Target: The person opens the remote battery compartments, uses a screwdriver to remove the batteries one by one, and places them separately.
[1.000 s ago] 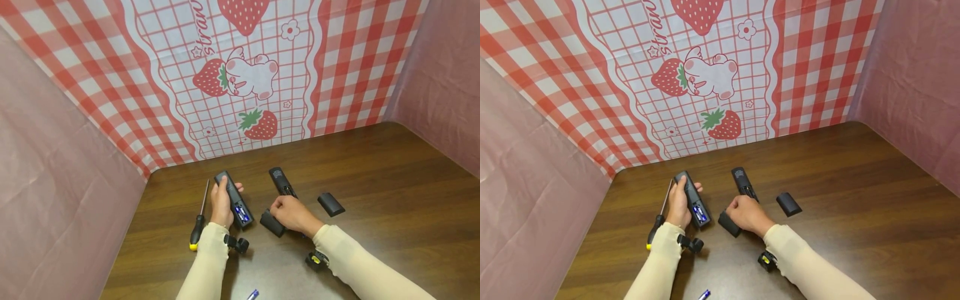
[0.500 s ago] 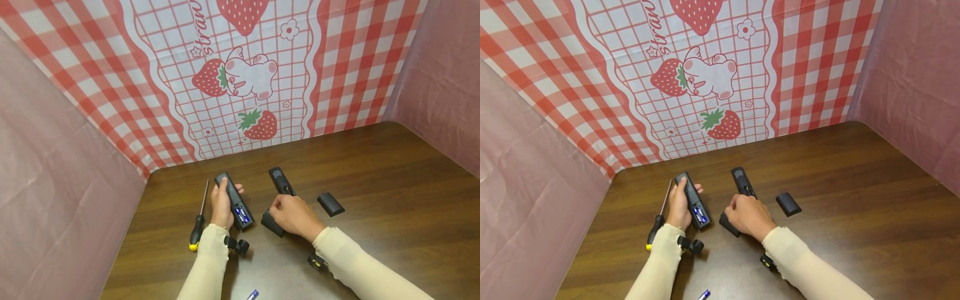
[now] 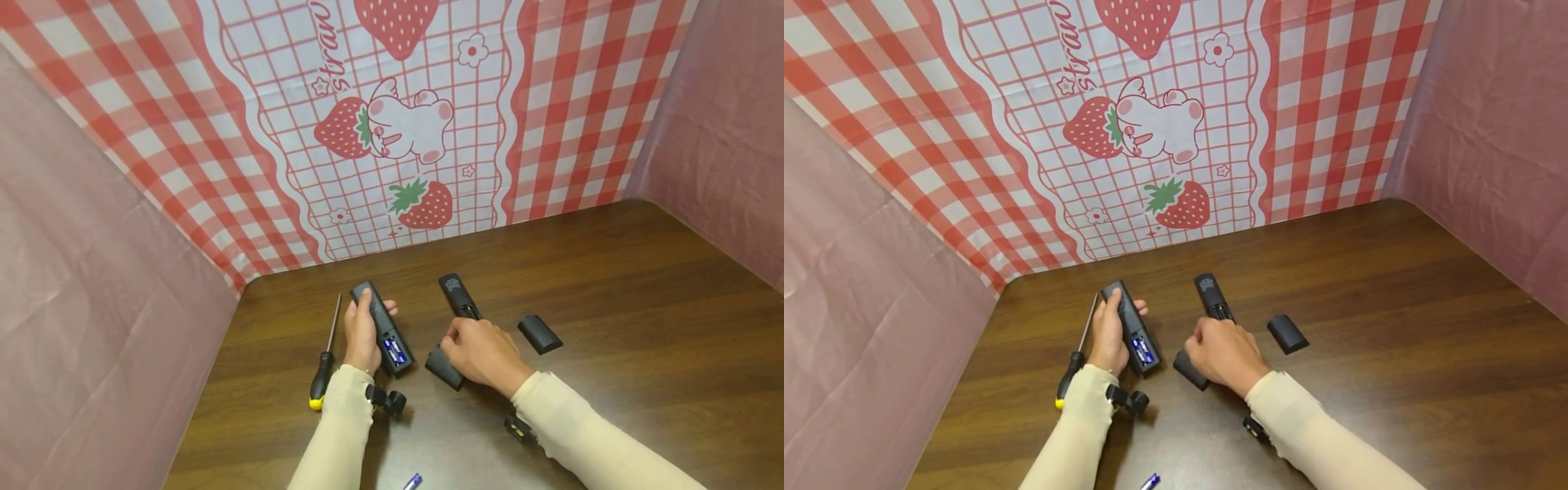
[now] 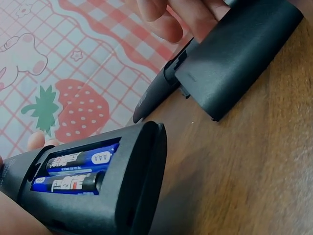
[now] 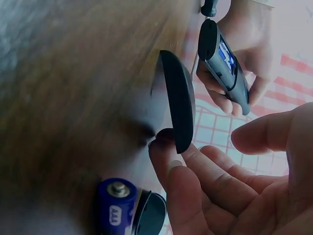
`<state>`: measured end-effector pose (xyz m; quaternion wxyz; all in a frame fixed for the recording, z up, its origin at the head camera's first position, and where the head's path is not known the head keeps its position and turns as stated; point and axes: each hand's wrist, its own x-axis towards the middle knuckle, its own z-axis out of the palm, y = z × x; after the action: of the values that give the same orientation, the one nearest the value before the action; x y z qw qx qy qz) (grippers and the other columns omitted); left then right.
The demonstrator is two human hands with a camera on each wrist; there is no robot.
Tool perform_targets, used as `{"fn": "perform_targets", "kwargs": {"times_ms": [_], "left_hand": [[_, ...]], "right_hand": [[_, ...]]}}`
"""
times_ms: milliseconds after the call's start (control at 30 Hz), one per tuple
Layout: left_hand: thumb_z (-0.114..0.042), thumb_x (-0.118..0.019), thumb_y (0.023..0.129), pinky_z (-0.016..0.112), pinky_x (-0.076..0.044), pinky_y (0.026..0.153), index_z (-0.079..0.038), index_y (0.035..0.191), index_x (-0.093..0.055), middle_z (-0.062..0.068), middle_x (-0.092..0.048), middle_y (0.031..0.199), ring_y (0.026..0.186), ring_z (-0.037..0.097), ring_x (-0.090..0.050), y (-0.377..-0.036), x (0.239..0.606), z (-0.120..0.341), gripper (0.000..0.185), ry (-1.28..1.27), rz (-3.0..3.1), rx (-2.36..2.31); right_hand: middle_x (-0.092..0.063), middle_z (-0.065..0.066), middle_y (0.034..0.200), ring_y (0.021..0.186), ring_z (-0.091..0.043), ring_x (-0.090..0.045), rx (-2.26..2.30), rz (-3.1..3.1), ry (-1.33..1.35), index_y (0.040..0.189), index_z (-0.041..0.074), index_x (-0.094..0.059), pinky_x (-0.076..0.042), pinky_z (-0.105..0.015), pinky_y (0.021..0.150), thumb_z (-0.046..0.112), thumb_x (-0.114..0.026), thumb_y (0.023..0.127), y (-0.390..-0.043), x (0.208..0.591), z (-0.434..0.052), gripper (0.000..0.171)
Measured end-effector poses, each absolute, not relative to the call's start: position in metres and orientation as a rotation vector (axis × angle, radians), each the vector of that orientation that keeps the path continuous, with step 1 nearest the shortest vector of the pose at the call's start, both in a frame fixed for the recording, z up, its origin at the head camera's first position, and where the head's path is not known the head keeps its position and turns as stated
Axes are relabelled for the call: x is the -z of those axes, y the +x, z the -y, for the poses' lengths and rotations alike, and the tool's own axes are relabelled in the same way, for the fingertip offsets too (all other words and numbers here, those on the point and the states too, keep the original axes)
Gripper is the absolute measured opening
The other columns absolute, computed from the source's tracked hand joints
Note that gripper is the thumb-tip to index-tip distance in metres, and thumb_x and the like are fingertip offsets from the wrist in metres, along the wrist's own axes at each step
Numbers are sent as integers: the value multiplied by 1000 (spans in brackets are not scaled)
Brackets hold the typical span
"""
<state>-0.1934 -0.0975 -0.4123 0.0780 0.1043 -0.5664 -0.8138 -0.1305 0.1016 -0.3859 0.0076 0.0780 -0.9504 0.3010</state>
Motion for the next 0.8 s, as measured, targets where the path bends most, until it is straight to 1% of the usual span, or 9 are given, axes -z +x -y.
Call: {"fn": "perform_targets", "kwargs": {"times_ms": [133,333,533,800], "left_hand": [[-36,-47,106,30,-54,66,-1,127,-51,13,-73,85,83,28,-73,-194,412,98,41,318,1705,2434],[-35,-48,106,29,-54,66,0,128,-51,12,-73,85,78,22,-73,-192,413,96,42,311,1691,2450],[-35,-47,106,29,-53,65,0,129,-51,12,-73,84,77,22,-73,-191,416,95,42,315,1699,2455],[-35,-47,106,28,-52,63,2,129,-51,10,-72,81,69,19,-71,-190,415,95,44,305,1721,2457]], "right_hand": [[-60,4,69,58,-15,-54,-941,2982,240,93,14,-69,-40,-34,50,26,-60,91,-131,386,-103,15],[-63,3,74,60,-15,-55,-918,2980,261,94,14,-70,-41,-34,51,27,-61,90,-133,386,-103,16],[-65,2,78,61,-15,-55,-892,2972,293,95,14,-70,-43,-34,53,27,-61,90,-136,388,-102,17],[-68,2,82,64,-15,-58,-857,2936,308,94,15,-71,-47,-39,57,27,-60,90,-147,393,-96,17]]}}
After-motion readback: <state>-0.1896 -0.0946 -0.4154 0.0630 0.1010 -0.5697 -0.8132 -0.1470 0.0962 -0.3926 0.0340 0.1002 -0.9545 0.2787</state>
